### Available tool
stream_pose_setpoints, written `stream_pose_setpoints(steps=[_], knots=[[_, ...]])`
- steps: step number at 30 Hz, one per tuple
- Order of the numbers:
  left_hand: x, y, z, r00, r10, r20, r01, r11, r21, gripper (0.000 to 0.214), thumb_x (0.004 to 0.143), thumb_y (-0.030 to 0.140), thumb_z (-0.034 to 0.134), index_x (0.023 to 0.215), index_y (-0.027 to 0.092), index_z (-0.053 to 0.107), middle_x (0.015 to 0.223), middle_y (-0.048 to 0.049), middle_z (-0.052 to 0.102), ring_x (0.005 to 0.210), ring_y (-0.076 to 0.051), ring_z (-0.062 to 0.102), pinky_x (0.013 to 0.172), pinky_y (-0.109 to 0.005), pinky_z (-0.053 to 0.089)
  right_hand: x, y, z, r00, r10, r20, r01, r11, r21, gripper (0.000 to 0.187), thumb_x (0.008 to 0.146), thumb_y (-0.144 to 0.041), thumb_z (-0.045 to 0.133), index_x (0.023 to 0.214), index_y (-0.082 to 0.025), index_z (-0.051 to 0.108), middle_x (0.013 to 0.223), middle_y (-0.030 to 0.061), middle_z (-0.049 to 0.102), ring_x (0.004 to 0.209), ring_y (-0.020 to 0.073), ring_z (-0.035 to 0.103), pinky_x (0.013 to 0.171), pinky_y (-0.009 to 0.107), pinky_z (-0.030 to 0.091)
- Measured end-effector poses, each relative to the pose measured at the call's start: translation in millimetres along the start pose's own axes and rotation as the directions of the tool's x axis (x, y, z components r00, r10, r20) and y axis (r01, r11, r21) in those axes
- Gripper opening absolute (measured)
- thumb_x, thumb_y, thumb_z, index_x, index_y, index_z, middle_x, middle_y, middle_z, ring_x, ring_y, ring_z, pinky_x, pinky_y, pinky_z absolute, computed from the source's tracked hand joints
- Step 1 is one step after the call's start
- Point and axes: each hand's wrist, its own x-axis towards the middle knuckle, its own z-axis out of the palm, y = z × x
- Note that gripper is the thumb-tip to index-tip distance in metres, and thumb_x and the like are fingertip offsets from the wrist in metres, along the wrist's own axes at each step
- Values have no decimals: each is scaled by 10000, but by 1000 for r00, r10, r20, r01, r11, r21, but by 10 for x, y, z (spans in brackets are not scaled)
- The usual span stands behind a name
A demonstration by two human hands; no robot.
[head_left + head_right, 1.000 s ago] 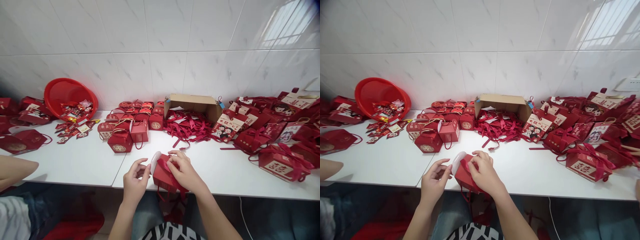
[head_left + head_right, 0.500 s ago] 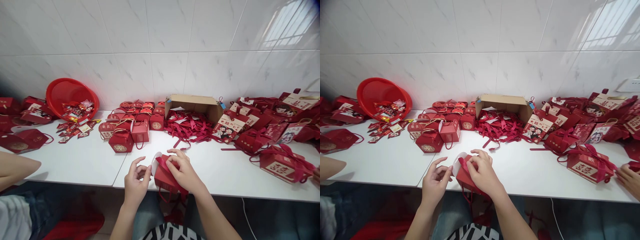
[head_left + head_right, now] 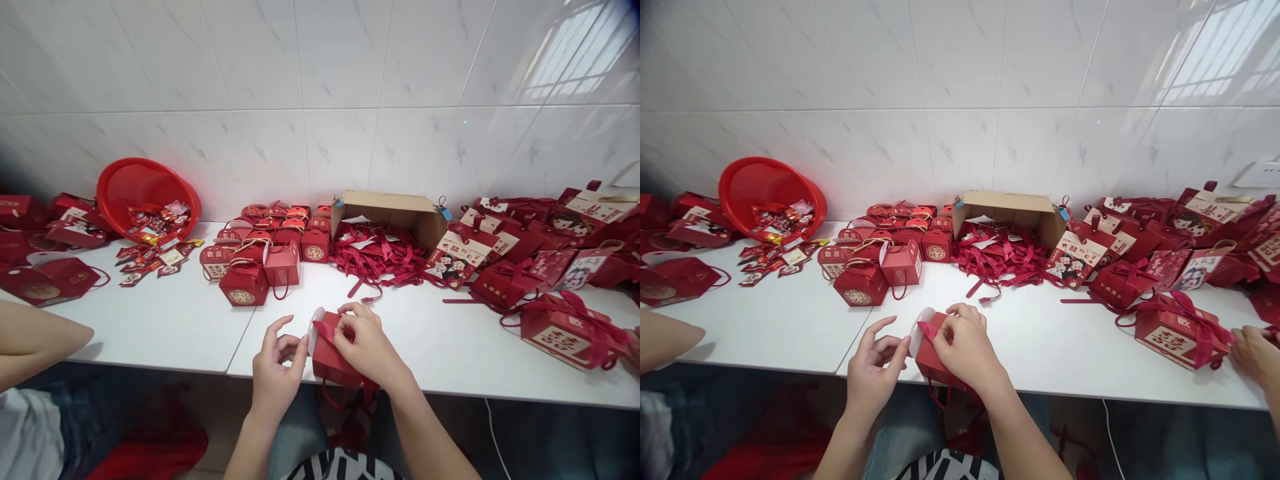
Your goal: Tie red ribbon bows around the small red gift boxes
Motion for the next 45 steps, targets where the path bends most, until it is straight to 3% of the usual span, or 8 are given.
stream_pose_setpoints(steps=[21,25,28,32,34,37,40,45], knots=[[75,-85,-50,974,122,189,-156,972,175,333,857,353,517,1139,214,625,1116,-89,651,907,-187,617,711,-279,516,20,22,8,997,-65,-31,67,996,56,170,853,-281,532,764,-211,659,1131,88,559,1124,243,488,963,461,338],[213,-262,-297,999,-42,15,33,924,382,424,809,439,538,1144,192,620,1124,-111,652,999,-248,603,877,-382,467,-30,179,-101,964,-67,-257,92,992,85,239,850,-357,544,1021,-216,635,1226,121,497,1179,263,445,986,455,348],[338,-388,-634,939,-205,-276,328,773,543,501,799,462,513,1192,159,581,1134,-161,640,1067,-319,574,972,-514,360,-176,361,-278,915,-56,-400,112,986,120,257,854,-360,537,1053,-216,613,1195,110,519,1136,248,475,955,409,382],[379,-445,-932,895,-173,-412,403,709,578,590,746,537,533,1215,179,558,1282,-189,525,1133,-387,504,955,-593,307,-502,595,-431,961,154,-228,-62,928,367,268,856,-435,527,853,-193,643,791,53,608,761,190,564,707,313,447],[319,-429,-905,925,-235,-297,352,825,441,520,705,561,565,1046,179,654,1106,-148,624,1026,-339,564,913,-496,390,-668,675,-385,970,232,73,-237,832,501,350,853,-491,511,808,-176,659,601,13,547,595,153,519,605,285,426],[169,-379,-669,935,-330,132,310,939,151,476,707,575,586,944,177,698,726,-53,643,765,-231,603,775,-343,461,-858,742,-178,897,224,382,-420,705,572,429,824,-548,529,906,-154,676,541,-12,506,513,123,480,539,259,394],[45,-336,-376,850,-312,425,333,943,25,470,812,549,501,1026,172,682,607,-11,582,615,-164,546,648,-275,451,-956,768,42,885,246,394,-446,688,572,500,830,-549,522,1095,-137,626,550,-22,507,516,120,485,554,256,394],[47,-345,-126,838,-291,461,325,946,4,404,843,499,490,1004,186,690,621,-19,591,581,-153,531,585,-259,448,-1019,777,151,917,274,290,-384,803,456,554,900,-501,423,1289,-116,510,488,-38,504,494,126,479,577,265,396]])
